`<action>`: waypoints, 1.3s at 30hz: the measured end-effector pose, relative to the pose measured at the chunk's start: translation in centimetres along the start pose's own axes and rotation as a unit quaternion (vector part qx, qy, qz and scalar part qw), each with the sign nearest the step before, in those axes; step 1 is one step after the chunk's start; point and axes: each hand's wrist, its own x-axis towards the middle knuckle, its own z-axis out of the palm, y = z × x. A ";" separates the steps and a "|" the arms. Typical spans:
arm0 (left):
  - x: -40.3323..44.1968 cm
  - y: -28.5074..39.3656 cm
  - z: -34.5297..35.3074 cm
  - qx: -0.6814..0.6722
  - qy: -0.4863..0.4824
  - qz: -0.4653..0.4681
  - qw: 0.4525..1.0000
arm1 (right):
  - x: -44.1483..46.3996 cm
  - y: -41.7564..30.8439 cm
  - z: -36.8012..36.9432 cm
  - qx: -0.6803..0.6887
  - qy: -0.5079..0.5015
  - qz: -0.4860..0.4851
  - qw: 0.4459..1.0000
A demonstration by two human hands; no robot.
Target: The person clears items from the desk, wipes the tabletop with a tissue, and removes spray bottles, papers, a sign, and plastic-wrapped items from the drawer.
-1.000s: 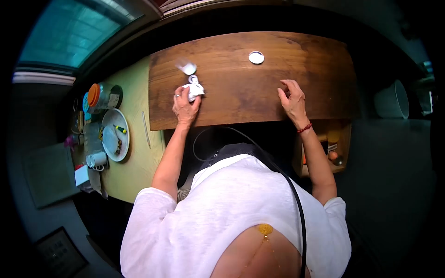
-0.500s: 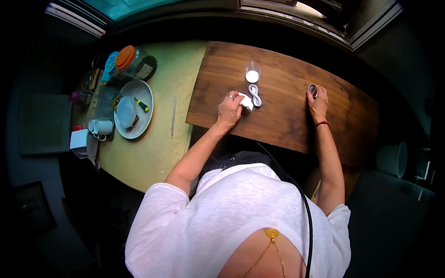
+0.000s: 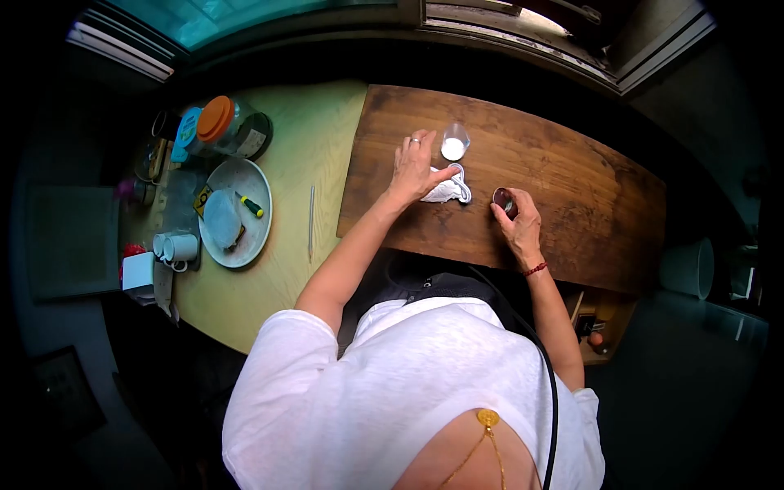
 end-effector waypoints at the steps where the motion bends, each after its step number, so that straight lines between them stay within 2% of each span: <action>1: 1.0 0.0 1.2 -0.025 0.021 0.001 0.999 | -0.3 -0.1 0.3 0.001 -0.005 -0.002 1.000; 4: 2.5 0.2 3.5 -0.067 -0.009 -0.037 0.997 | -0.8 -0.8 0.3 -0.011 -0.010 -0.006 1.000; 8: 2.1 0.6 3.2 -0.124 0.058 0.007 0.991 | -1.2 -1.3 -0.2 0.008 -0.011 0.016 1.000; 10: 1.6 0.5 2.0 -0.107 0.059 0.016 0.992 | -1.5 -1.6 -0.3 0.021 -0.013 0.031 0.999; 11: 1.3 0.3 1.5 -0.274 0.022 -0.062 0.960 | -1.4 -1.7 -0.2 0.032 -0.012 0.047 0.998; 12: 0.9 0.1 0.9 -0.430 -0.016 -0.137 0.892 | -1.4 -1.7 -0.1 0.043 -0.011 0.062 0.997; 14: 0.3 0.1 -1.5 -0.451 -0.006 -0.151 0.880 | -1.1 -2.0 0.3 0.069 -0.028 0.091 0.993; 15: 0.1 -0.5 -2.3 -0.491 -0.021 -0.176 0.853 | -1.0 -2.1 0.5 0.095 -0.044 0.119 0.987; 17: -0.8 -1.7 -3.3 -0.547 -0.022 -0.223 0.807 | -0.4 -2.5 1.2 0.085 -0.034 0.090 0.992; 18: -1.2 -2.3 -3.5 -0.547 -0.021 -0.223 0.806 | 0.0 -2.7 1.6 0.076 -0.025 0.062 0.995; 21: -2.7 -3.7 -4.4 -0.412 0.018 -0.202 0.888 | 1.1 -3.5 2.6 0.061 -0.024 0.057 0.996; 22: -3.1 -3.7 -4.6 -0.412 0.019 -0.204 0.888 | 1.4 -3.6 3.0 0.051 -0.020 0.061 0.997; 24: -4.0 -3.7 -5.2 -0.273 0.016 -0.236 0.933 | 1.8 -3.2 4.1 0.061 -0.030 0.064 0.996; 28: -5.2 -3.5 -5.0 -0.307 0.006 -0.214 0.927 | 2.0 -2.8 5.7 0.021 -0.063 0.053 0.996; 32: -5.7 -2.4 -3.9 -0.394 -0.046 -0.202 0.896 | 2.1 -2.9 6.4 -0.029 -0.078 0.075 0.994; 34: -5.7 -1.4 -3.8 -0.346 -0.115 -0.183 0.913 | 2.3 -2.6 6.7 0.043 -0.092 0.152 0.983; 35: -5.9 -1.7 -2.9 -0.335 -0.138 -0.183 0.914 | 2.2 -2.5 6.9 0.042 -0.091 0.154 0.983; 36: -6.0 -1.7 -2.3 -0.335 -0.140 -0.182 0.914 | 2.2 -2.5 7.0 0.031 -0.083 0.162 0.983; 38: -5.9 -1.7 -1.3 -0.284 -0.086 -0.087 0.951 | 2.1 -2.1 7.2 0.019 -0.073 0.172 0.982; 39: -5.8 -1.6 -1.2 -0.282 -0.086 -0.077 0.952 | 1.8 -1.7 7.4 0.041 -0.067 0.170 0.982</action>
